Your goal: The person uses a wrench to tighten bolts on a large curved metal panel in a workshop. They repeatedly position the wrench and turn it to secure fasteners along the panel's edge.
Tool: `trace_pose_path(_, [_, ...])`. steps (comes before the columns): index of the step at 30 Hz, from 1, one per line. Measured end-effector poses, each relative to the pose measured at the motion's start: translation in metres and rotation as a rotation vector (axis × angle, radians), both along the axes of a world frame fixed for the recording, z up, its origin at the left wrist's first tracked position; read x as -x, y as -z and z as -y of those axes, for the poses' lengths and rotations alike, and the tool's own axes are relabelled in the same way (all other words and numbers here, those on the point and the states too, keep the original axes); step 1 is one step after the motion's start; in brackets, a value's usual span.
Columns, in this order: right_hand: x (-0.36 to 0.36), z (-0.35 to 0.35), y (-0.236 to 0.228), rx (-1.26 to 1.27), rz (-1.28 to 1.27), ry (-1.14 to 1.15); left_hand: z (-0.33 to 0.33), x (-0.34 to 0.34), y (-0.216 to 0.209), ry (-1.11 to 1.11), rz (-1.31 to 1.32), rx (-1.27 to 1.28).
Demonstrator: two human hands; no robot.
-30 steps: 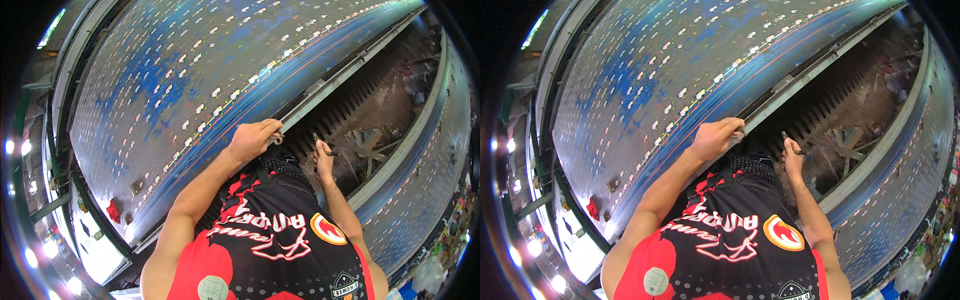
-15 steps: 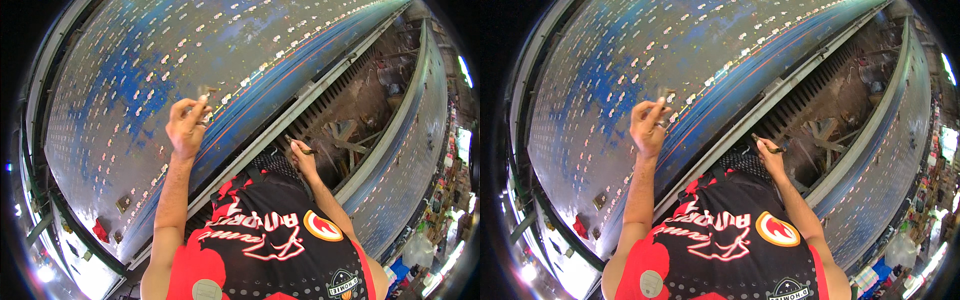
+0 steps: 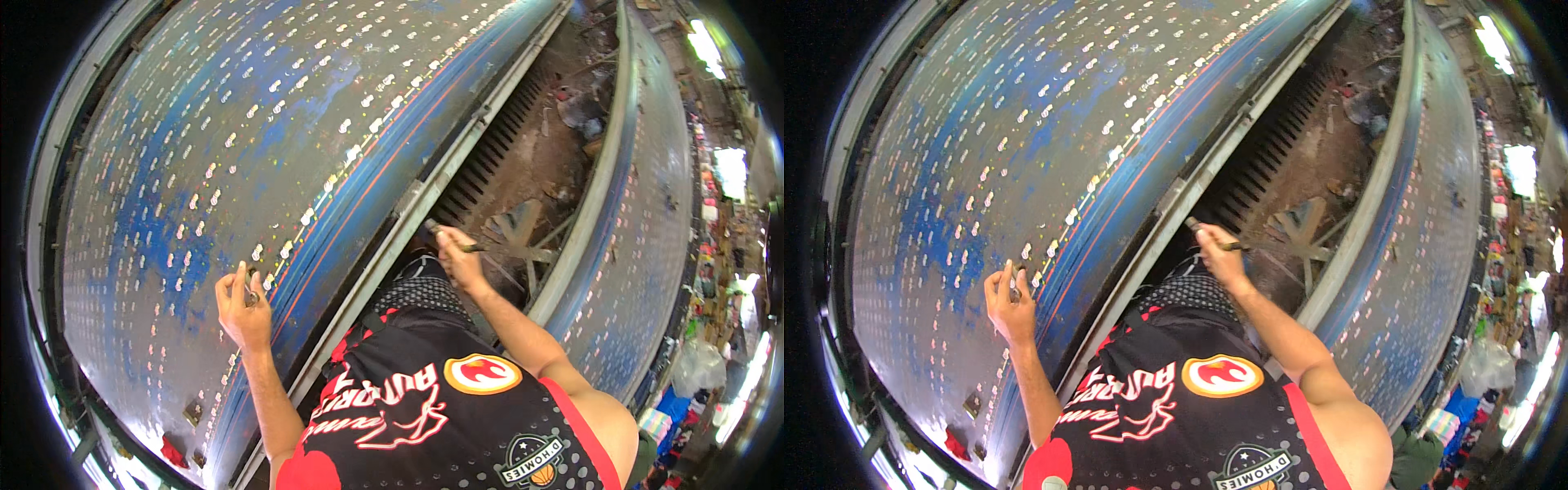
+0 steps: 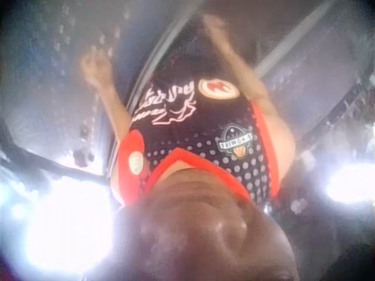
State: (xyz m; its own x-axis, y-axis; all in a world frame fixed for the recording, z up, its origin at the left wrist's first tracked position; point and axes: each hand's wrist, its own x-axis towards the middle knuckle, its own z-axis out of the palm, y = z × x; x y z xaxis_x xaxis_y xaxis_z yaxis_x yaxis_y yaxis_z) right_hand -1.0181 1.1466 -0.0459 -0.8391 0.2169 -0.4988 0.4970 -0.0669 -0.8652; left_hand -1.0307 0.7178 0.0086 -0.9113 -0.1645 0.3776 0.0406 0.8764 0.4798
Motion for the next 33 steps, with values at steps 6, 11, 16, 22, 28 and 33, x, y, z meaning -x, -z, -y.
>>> trace_pose_path(6, [0.088, -0.102, -0.001, 0.223, -0.168, 0.171, -0.117, 0.078, -0.025, 0.06, -0.039, -0.044])
trace_pose_path(11, [0.153, -0.184, 0.015, 0.502, -0.115, 0.086, -0.262, 0.149, -0.043, 0.299, 0.038, -0.053])
trace_pose_path(16, [0.195, -0.217, 0.043, 0.848, -0.023, -0.008, -0.375, 0.209, -0.052, 0.49, 0.205, -0.119])
trace_pose_path(22, [0.223, -0.231, 0.064, 0.984, 0.049, -0.161, -0.442, 0.255, -0.044, 0.519, 0.337, 0.004])
trace_pose_path(28, [0.232, -0.238, 0.081, 1.507, 0.266, -0.297, -0.466, 0.263, -0.039, 0.468, 0.407, 0.067])
trace_pose_path(33, [0.231, -0.237, 0.073, 1.193, 0.168, -0.285, -0.468, 0.267, -0.033, 0.471, 0.379, 0.064])
